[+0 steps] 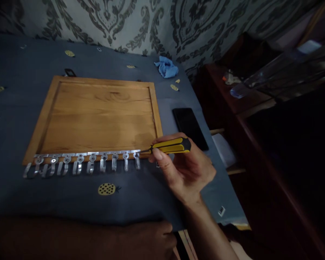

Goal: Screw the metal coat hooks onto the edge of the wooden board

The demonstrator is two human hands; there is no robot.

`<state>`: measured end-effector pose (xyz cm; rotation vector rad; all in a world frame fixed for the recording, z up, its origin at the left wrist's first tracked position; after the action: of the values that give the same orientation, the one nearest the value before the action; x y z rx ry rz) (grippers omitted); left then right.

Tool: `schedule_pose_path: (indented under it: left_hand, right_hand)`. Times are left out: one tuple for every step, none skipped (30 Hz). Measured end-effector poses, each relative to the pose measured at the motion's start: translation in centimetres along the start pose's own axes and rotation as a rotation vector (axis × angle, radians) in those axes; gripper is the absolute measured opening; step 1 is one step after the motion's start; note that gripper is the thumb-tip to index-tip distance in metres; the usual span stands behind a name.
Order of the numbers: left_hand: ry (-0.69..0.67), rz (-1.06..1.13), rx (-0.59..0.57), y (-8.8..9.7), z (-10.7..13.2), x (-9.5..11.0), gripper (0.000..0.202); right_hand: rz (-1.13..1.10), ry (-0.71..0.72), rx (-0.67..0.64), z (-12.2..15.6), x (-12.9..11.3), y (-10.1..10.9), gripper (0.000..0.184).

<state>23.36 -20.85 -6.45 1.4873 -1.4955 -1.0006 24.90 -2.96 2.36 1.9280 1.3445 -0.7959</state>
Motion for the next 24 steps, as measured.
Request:
schedule_pose_path:
  left_hand:
    - [-0.008, -0.003, 0.005, -0.1, -0.1, 0.1, 0.049]
    - [-0.014, -0.002, 0.004, -0.3, -0.1, 0.2, 0.048]
    - [-0.021, 0.005, 0.006, -0.3, -0.1, 0.2, 0.046]
    - [-0.022, 0.013, 0.005, -0.2, -0.1, 0.2, 0.043]
    - [-0.021, 0.022, 0.004, -0.1, 0.0, 0.1, 0.04]
    - [-0.024, 0.031, 0.0, 0.1, 0.0, 0.1, 0.038]
    - [-0.026, 0.037, -0.01, 0.2, 0.1, 0.1, 0.036]
    - [-0.03, 0.035, -0.027, 0.3, 0.1, 0.0, 0.035]
    - [-0.035, 0.031, -0.045, 0.3, 0.2, 0.0, 0.035]
    - [-0.042, 0.024, -0.058, 0.4, 0.2, 0.0, 0.035]
    - [-0.048, 0.02, -0.061, 0.5, 0.3, -0.1, 0.034]
    - [-0.048, 0.015, -0.055, 0.6, 0.3, -0.1, 0.032]
    - [-0.051, 0.018, -0.041, 0.8, 0.3, -0.2, 0.029]
    - [-0.053, 0.024, -0.028, 0.9, 0.3, -0.2, 0.027]
    - [-0.053, 0.034, -0.018, 0.9, 0.3, -0.2, 0.026]
    - [-0.051, 0.041, -0.011, 0.9, 0.3, -0.2, 0.025]
    - [-0.047, 0.047, -0.008, 0.9, 0.3, -0.2, 0.025]
    - [-0.043, 0.049, -0.009, 0.8, 0.4, -0.2, 0.026]
    - [-0.04, 0.046, -0.011, 0.8, 0.4, -0.2, 0.027]
    - [-0.038, 0.037, -0.013, 0.7, 0.4, -0.2, 0.029]
    - [-0.037, 0.021, -0.016, 0.7, 0.4, -0.1, 0.033]
    - [-0.037, 0.002, -0.019, 0.6, 0.4, -0.1, 0.037]
    - [-0.039, -0.018, -0.02, 0.6, 0.4, -0.1, 0.041]
    - [-0.04, -0.04, -0.019, 0.5, 0.4, -0.1, 0.046]
  right_hand:
    - [0.004, 0.0, -0.006, 0.0, 0.0, -0.1, 0.013]
    - [0.003, 0.002, -0.009, 0.0, -0.1, -0.1, 0.014]
    - [0.001, 0.005, -0.011, 0.0, -0.1, -0.2, 0.013]
    - [-0.001, 0.006, -0.011, 0.0, -0.1, -0.2, 0.012]
    - [0.0, 0.005, -0.012, 0.0, 0.0, -0.2, 0.01]
    - [0.005, 0.001, -0.015, 0.0, 0.1, -0.2, 0.009]
    - [0.013, -0.002, -0.021, 0.0, 0.2, -0.2, 0.007]
    - [0.025, -0.004, -0.029, 0.0, 0.2, -0.3, 0.006]
    - [0.037, -0.002, -0.036, 0.0, 0.3, -0.4, 0.005]
    - [0.046, 0.004, -0.04, 0.0, 0.2, -0.4, 0.004]
    - [0.052, 0.01, -0.042, 0.0, 0.2, -0.4, 0.004]
    - [0.054, 0.014, -0.042, 0.0, 0.1, -0.4, 0.003]
    - [0.056, 0.014, -0.04, 0.0, 0.1, -0.4, 0.003]
    - [0.059, 0.014, -0.039, 0.0, 0.1, -0.4, 0.003]
    - [0.062, 0.014, -0.041, 0.0, 0.1, -0.4, 0.003]
    - [0.065, 0.012, -0.048, 0.1, 0.1, -0.5, 0.003]
    - [0.065, 0.008, -0.056, 0.1, 0.2, -0.5, 0.004]
    - [0.062, 0.002, -0.064, 0.2, 0.3, -0.6, 0.004]
    - [0.057, -0.004, -0.069, 0.3, 0.4, -0.6, 0.004]
    - [0.052, -0.011, -0.07, 0.3, 0.5, -0.6, 0.006]
    - [0.047, -0.015, -0.072, 0.3, 0.5, -0.6, 0.008]
    - [0.042, -0.014, -0.074, 0.4, 0.5, -0.6, 0.009]
    - [0.035, -0.011, -0.079, 0.3, 0.5, -0.7, 0.011]
    - [0.025, -0.006, -0.084, 0.3, 0.4, -0.7, 0.012]
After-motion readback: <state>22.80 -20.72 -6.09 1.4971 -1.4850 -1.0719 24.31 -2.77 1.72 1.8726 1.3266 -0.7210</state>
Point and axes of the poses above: each hand's wrist, its own z-axis away from the middle knuckle, its own y-axis out of the back of the hand, x = y × z, the point moved 10 cm from there along -z, towards the middle knuckle, and after that the axes turned 3 degrees about -z, right-handed, at the moved point
